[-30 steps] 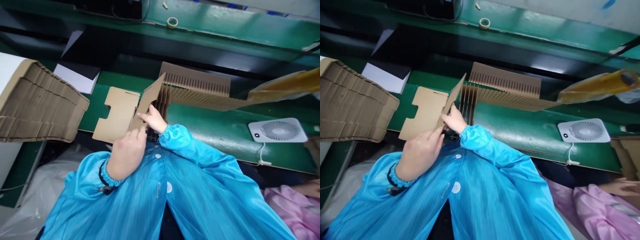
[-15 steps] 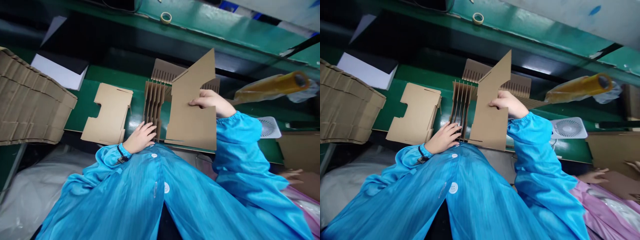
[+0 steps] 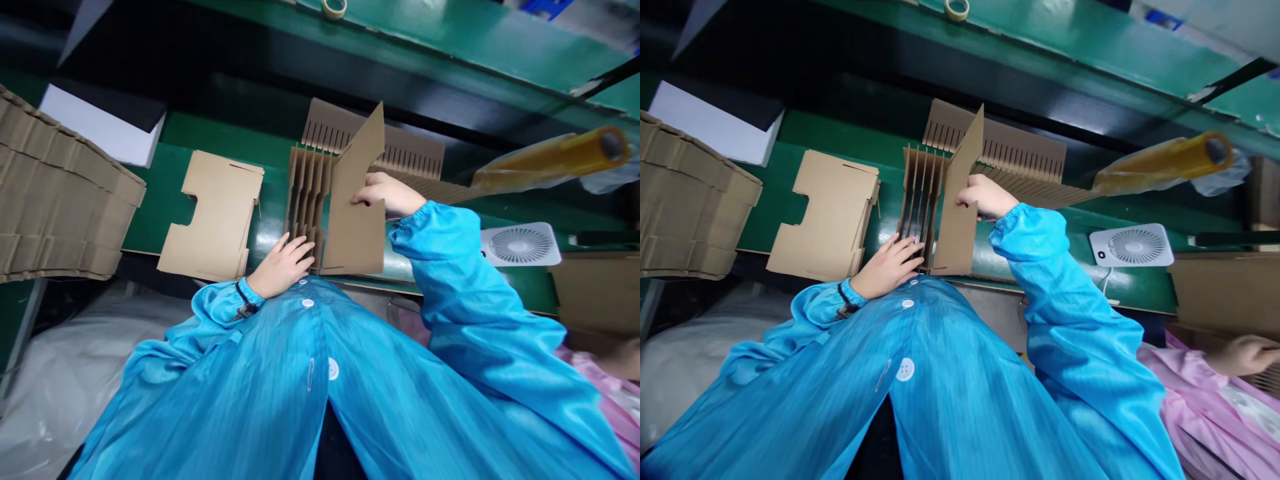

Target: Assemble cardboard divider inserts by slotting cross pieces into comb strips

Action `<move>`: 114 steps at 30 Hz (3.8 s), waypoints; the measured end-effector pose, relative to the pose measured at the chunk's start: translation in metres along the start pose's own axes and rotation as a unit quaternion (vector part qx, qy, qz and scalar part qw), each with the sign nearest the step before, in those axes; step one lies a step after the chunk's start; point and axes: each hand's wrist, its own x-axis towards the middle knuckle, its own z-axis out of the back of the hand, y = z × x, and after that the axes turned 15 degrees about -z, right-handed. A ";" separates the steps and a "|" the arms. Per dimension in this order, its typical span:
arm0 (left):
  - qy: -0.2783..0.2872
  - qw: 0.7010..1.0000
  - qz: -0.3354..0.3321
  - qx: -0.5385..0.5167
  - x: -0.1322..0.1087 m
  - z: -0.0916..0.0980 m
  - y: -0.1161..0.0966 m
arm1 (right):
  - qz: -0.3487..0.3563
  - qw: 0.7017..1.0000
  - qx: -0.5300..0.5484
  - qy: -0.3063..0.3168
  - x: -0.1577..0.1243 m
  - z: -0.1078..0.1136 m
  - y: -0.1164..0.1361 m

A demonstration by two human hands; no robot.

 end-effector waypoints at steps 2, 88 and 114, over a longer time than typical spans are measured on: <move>0.008 1.000 0.004 -0.010 0.000 0.002 0.000 | -0.009 0.999 -0.040 0.018 0.007 -0.006 0.000; -0.142 0.805 0.575 0.041 -0.119 0.130 0.005 | 0.041 0.972 0.196 0.123 -0.031 -0.106 0.006; -0.051 0.998 -0.001 -0.027 -0.007 -0.013 0.011 | -0.016 0.995 0.061 -0.080 -0.041 0.014 0.012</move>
